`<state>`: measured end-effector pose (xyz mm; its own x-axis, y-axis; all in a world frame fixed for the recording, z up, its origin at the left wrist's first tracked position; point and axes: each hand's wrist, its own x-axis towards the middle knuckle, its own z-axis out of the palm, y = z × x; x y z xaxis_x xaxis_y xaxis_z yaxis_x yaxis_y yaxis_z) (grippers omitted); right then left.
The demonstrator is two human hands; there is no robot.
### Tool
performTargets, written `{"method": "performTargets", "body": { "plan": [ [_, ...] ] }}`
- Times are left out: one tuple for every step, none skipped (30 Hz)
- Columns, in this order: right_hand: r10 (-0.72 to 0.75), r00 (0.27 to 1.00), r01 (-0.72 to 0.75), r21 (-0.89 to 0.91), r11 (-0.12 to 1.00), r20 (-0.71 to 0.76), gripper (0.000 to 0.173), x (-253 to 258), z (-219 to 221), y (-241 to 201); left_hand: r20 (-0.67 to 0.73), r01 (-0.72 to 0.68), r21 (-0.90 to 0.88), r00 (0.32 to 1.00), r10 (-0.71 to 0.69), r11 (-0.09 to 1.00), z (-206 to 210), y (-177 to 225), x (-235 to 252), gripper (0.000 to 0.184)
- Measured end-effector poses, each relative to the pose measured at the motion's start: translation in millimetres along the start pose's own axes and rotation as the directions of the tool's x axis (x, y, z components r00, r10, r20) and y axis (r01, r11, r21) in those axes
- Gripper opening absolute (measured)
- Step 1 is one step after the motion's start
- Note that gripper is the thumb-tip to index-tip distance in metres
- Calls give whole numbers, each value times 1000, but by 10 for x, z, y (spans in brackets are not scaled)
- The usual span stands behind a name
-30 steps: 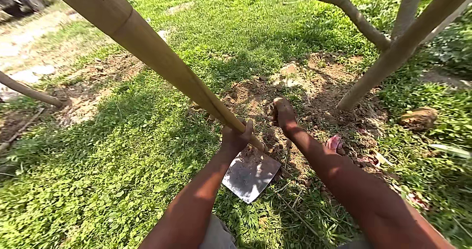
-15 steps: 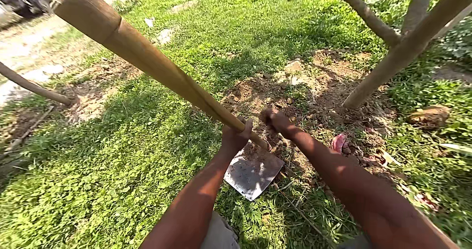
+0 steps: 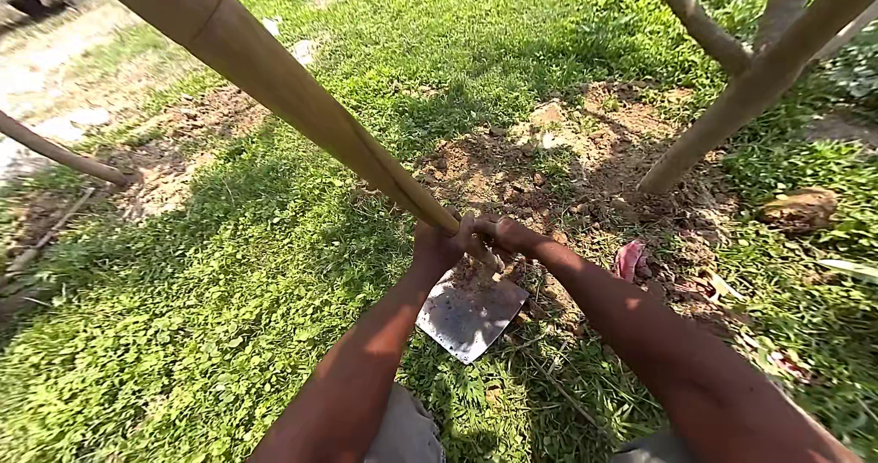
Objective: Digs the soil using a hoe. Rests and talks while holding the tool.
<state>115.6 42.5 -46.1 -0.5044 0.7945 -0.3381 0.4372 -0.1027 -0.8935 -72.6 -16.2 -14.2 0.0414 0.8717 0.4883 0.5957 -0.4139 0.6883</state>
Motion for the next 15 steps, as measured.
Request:
{"method": "performTargets", "body": {
  "plan": [
    [14, 999, -12, 39, 999, -49, 45, 3, -21, -2, -5, 3, -10, 1000, -3, 1000, -1, 10, 3, 30],
    [49, 993, -40, 83, 996, -106, 47, 4, -53, -16, -7, -1, -18, 1000, 1, 1000, 6, 3, 0, 31],
    [86, 981, -64, 129, 990, -173, 48, 5, -95, -40, -8, -7, -27, 1000, 7, 1000, 13, -6, -3, 30],
    [108, 966, -70, 163, 984, -236, 50, -6, -149, -79, -5, -6, -30, 1000, 5, 1000, 21, -13, -6, 30],
    [106, 947, -45, 200, 979, -304, 51, -23, -208, -120, -1, 2, -21, 1000, -2, 1000, 25, -7, -4, 31],
    [85, 927, 1, 228, 974, -364, 51, -50, -272, -172, -5, 9, -9, 1000, -9, 1000, 30, 2, 3, 31],
    [62, 903, 53, 254, 966, -425, 51, -74, -324, -222, -14, 13, -1, 1000, -13, 1000, 43, 13, 10, 31],
    [43, 878, 102, 274, 956, -476, 50, -91, -364, -259, -24, 20, -8, 1000, -20, 1000, 64, 22, 16, 31],
    [26, 853, 141, 278, 950, -521, 49, -99, -382, -280, -30, 25, -23, 999, -25, 999, 85, 35, 20, 31],
    [10, 835, 168, 272, 948, -551, 48, -95, -375, -276, -37, 22, -44, 999, -23, 999, 103, 46, 24, 32],
    [-11, 828, 178, 243, 954, -561, 48, -83, -332, -247, -41, 21, -65, 999, -24, 998, 114, 55, 26, 32],
    [-41, 846, 169, 194, 966, -532, 48, -76, -253, -199, -36, 27, -74, 999, -30, 997, 117, 66, 24, 32],
    [-91, 887, 160, 115, 981, -453, 47, -75, -149, -128, -27, 31, -76, 999, -33, 997, 111, 80, 18, 32],
    [-139, 938, 155, 24, 988, -316, 46, -74, -41, -55, -20, 24, -78, 999, -26, 997, 105, 88, 11, 32],
    [-164, 970, 157, -51, 986, -180, 44, -74, 64, -4, -15, 2, -82, 1000, -3, 997, 99, 76, -1, 32]
  ]
}}
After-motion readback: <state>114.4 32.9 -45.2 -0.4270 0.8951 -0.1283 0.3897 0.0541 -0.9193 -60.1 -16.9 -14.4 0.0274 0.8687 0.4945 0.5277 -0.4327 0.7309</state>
